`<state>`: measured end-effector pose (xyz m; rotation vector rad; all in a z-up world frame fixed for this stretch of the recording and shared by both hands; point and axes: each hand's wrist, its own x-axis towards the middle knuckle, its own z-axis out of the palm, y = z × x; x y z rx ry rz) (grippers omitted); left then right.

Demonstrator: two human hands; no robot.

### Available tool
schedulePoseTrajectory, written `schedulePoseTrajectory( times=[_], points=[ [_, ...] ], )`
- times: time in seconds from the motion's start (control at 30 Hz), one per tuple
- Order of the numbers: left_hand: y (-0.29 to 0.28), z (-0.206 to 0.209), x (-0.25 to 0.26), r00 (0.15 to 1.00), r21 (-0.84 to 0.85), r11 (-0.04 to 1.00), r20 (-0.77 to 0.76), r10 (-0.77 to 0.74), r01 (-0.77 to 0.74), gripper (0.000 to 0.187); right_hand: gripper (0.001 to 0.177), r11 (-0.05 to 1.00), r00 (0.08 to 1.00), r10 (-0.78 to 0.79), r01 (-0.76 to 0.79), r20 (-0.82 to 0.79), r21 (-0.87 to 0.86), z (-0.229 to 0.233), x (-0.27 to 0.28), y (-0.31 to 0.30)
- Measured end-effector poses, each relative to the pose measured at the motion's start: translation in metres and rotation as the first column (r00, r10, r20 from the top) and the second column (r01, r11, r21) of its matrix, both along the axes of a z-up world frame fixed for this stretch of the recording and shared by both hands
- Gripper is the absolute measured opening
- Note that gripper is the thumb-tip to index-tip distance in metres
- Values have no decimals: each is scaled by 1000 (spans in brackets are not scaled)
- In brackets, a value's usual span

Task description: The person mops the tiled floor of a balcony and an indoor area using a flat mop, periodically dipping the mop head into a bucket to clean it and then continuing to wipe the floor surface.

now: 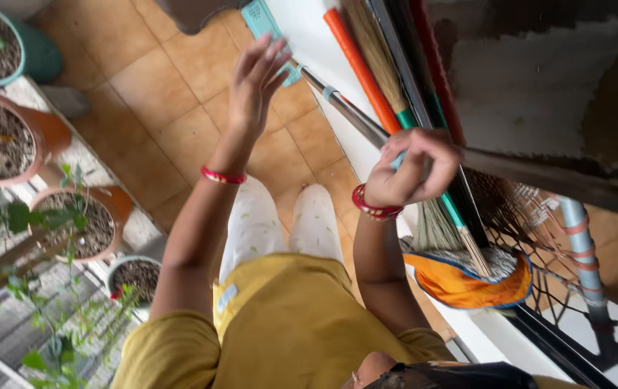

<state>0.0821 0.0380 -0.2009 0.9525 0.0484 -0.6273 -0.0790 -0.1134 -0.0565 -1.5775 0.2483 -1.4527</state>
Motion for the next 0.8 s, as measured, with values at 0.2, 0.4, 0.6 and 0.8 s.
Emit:
schedulePoseTrajectory(
  times=[0.2, 0.4, 0.6, 0.8],
  points=[
    [68, -226, 52, 987, 514, 857, -153, 47, 39, 56, 9, 991, 992, -71, 57, 107, 125, 34, 105, -24],
    [112, -333, 190, 989, 833, 552, 113, -97, -42, 54, 15, 994, 992, -110, 110, 58, 8, 19, 146, -56],
    [109, -365, 361, 827, 983, 105, 182, -532, -150, 74, 15, 996, 995, -67, 61, -78, -72, -27, 131, -74],
    [73, -384, 474, 686, 934, -180, 88, -722, -309, 99, 16, 995, 977, -65, 48, -204, -83, -45, 149, -70]
  ],
)
